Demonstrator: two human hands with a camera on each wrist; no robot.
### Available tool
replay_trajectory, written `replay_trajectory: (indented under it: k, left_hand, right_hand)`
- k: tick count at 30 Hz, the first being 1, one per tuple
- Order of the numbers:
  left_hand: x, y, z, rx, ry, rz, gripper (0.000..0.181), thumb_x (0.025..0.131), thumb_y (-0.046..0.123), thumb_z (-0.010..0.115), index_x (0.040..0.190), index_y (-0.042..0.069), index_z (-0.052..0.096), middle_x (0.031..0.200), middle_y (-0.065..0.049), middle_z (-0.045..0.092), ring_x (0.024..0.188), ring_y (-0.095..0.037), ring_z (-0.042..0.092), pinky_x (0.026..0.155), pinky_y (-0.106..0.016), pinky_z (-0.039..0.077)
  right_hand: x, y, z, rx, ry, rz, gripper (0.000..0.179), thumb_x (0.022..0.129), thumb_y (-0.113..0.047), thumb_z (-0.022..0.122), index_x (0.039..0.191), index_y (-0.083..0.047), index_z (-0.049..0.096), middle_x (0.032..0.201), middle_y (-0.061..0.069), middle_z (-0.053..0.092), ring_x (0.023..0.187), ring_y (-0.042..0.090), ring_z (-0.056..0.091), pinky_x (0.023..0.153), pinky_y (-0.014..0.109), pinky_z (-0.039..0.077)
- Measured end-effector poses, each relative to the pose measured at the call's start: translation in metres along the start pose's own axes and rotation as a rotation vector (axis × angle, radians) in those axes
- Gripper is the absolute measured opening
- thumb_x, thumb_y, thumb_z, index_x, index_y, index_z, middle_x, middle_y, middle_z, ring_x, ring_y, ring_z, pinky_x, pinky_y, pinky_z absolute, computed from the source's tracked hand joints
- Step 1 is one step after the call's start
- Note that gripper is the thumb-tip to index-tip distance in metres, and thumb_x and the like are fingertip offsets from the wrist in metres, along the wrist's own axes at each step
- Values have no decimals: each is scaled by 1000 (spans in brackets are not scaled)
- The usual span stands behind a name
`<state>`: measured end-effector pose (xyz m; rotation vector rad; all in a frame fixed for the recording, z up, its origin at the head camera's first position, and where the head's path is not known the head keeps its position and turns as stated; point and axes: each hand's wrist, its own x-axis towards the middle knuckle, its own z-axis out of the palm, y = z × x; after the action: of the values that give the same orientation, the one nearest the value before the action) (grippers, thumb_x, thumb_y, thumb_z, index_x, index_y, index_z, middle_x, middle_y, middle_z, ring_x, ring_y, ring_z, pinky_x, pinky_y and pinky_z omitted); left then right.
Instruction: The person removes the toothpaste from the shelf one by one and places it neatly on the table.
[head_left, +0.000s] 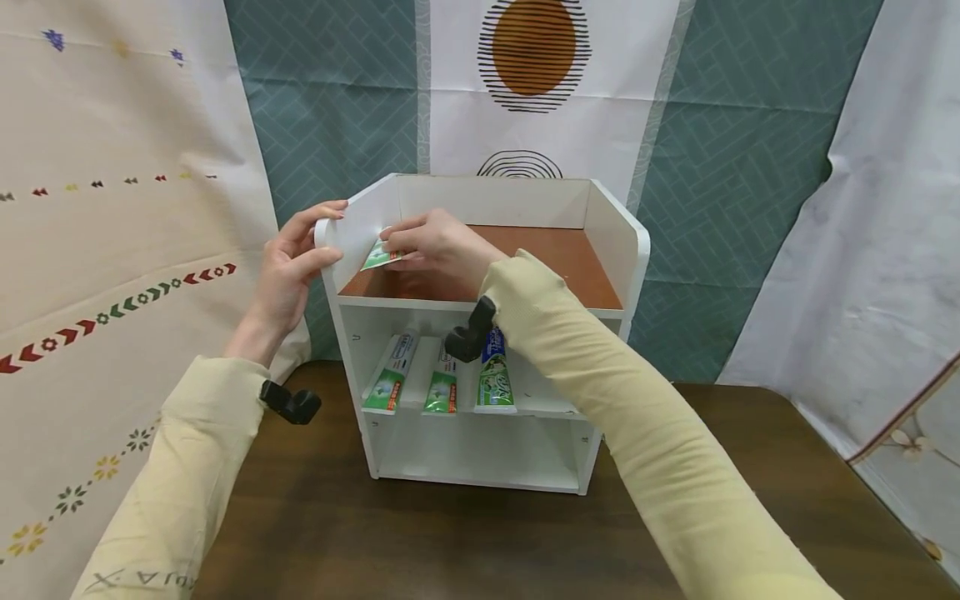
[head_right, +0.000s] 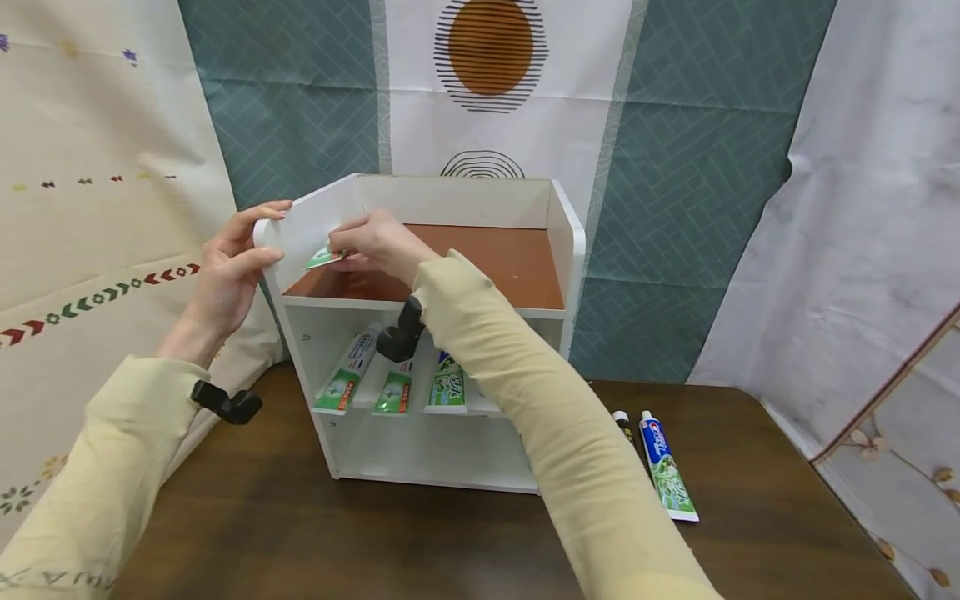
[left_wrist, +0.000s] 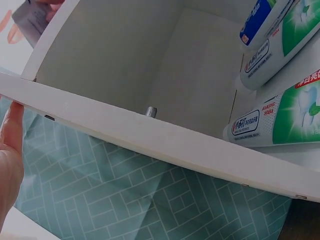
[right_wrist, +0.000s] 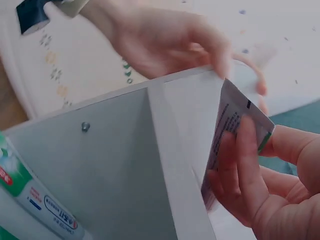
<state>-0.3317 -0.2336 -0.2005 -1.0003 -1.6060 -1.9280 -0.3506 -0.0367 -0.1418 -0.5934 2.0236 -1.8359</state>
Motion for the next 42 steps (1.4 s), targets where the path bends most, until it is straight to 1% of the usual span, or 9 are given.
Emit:
replay_trajectory:
  k: [2,6,12,18,20,24,27,34,42]
  left_hand:
    - [0,-1,1,-2,-1,-1,36,81,-10,51,111,8,62,129,-10,46,108,-29,42,75,-30,43]
    - [1,-3,2,8,-2,-2,36,81,-9,52,111,8,62,129,-11,46,109,-29,42,76,-30,43]
    - [2,-4,1,-3,4,6,35,81,-10,52,111,6,62,129,-12,46,108,-29,43,74,-29,44]
    - [3,-1,1,-7,-3,6,35,81,-10,52,111,5,61,129,-12,45,108,-29,43,74,-28,45]
    - [3,0,1,-13,-3,1,34,81,-10,52,111,5,61,129,-12,45,108,-29,42,74,-28,44]
    - [2,1,1,-9,7,-7,34,81,-9,53,111,6,62,129,-11,46,108,-29,43,74,-28,44]
    - [1,0,1,0,11,-9,34,82,-9,53,111,6,62,129,-12,46,108,-29,43,74,-29,44]
    - [0,0,1,-4,3,-2,34,81,-9,53,111,5,62,129,-12,46,107,-28,44,74,-29,45]
    - [1,-2,-1,21,16,1,33,82,-8,53,111,6,61,129,-12,46,108,-29,43,75,-28,45]
  right_hand:
    - [-2,0,-7,68,-16,0,32,87,2,55,118,10,52,107,16,54,82,21,55,78,30,46]
    - [-9,-1,-20,143,-21,26,36,86,3,56,122,6,52,111,16,51,83,23,55,86,34,42]
    - [-27,-9,-35,138,-15,19,40,86,4,56,125,-2,53,114,15,51,82,21,56,91,38,37]
    - [-51,-20,-49,138,12,-22,40,87,7,52,126,-3,52,117,15,51,86,22,56,84,35,43]
    - [-58,-23,-54,115,31,-34,40,87,6,52,126,-3,53,118,14,50,87,23,56,81,33,45]
    - [-69,-28,-64,78,52,-41,40,87,4,53,127,-4,52,121,13,48,92,24,55,84,35,43]
    - [-76,-30,-73,66,72,-38,40,87,4,53,127,-5,52,123,12,46,93,24,54,83,34,44]
    - [-97,-40,-100,80,129,-38,43,87,4,53,130,-4,49,124,12,42,86,21,55,68,26,48]
    - [-123,-50,-133,142,190,-58,51,83,3,60,131,-5,47,125,12,37,89,21,54,73,28,48]
